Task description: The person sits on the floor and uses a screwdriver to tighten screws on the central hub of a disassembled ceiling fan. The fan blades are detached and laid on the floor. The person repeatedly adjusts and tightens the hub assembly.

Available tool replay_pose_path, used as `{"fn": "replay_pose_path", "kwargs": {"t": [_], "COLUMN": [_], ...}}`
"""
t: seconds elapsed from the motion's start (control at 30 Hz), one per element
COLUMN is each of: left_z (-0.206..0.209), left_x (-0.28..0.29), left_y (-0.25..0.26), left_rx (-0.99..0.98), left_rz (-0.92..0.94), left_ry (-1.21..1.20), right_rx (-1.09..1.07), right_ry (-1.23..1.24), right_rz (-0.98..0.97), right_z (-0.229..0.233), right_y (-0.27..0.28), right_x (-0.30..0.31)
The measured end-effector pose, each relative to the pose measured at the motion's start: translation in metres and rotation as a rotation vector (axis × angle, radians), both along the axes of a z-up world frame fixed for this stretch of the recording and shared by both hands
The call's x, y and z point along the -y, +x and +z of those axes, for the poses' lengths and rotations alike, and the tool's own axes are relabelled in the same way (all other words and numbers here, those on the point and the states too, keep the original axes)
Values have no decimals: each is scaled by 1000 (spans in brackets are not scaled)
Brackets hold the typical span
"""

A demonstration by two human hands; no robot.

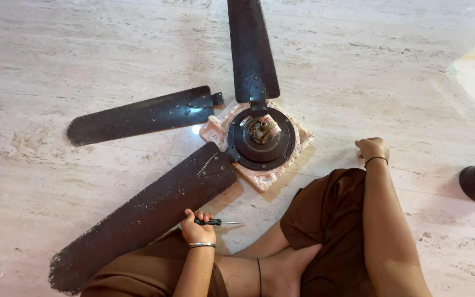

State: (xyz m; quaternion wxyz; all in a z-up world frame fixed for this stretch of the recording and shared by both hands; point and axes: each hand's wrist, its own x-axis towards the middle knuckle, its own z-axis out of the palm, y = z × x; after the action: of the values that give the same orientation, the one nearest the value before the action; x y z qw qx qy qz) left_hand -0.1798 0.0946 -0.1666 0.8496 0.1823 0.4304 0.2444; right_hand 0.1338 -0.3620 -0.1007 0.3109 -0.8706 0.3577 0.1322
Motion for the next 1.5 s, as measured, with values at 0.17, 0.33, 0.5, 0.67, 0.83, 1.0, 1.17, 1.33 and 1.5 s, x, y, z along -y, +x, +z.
{"fn": "replay_pose_path", "kwargs": {"t": [0.17,0.33,0.5,0.67,0.83,1.0,1.17,1.33,1.5], "left_z": [3,7,20,28,28,32,31,33,45], "left_x": [5,17,25,25,20,17,21,27,43], "left_y": [3,4,5,9,10,11,13,14,21], "left_rx": [-84,-132,-184,-213,-166,-200,-230,-173,-3], "left_rz": [18,42,77,73,58,10,-20,-97,-301], "left_ry": [-8,13,8,-17,37,30,23,-24,99], "right_rx": [-122,-83,-177,-160,-122,-86,59,524,891], "right_ry": [-212,-187,-392,-495,-578,-605,-598,-548,-248], "right_rz": [99,102,277,272,340,372,370,434,633], "right_z": [1,-11,-19,-17,-8,-3,3,18,53], "right_y": [7,9,17,17,12,7,2,-27,-69], "right_x": [-16,-18,-19,-30,-35,-40,-52,-83,-139]}}
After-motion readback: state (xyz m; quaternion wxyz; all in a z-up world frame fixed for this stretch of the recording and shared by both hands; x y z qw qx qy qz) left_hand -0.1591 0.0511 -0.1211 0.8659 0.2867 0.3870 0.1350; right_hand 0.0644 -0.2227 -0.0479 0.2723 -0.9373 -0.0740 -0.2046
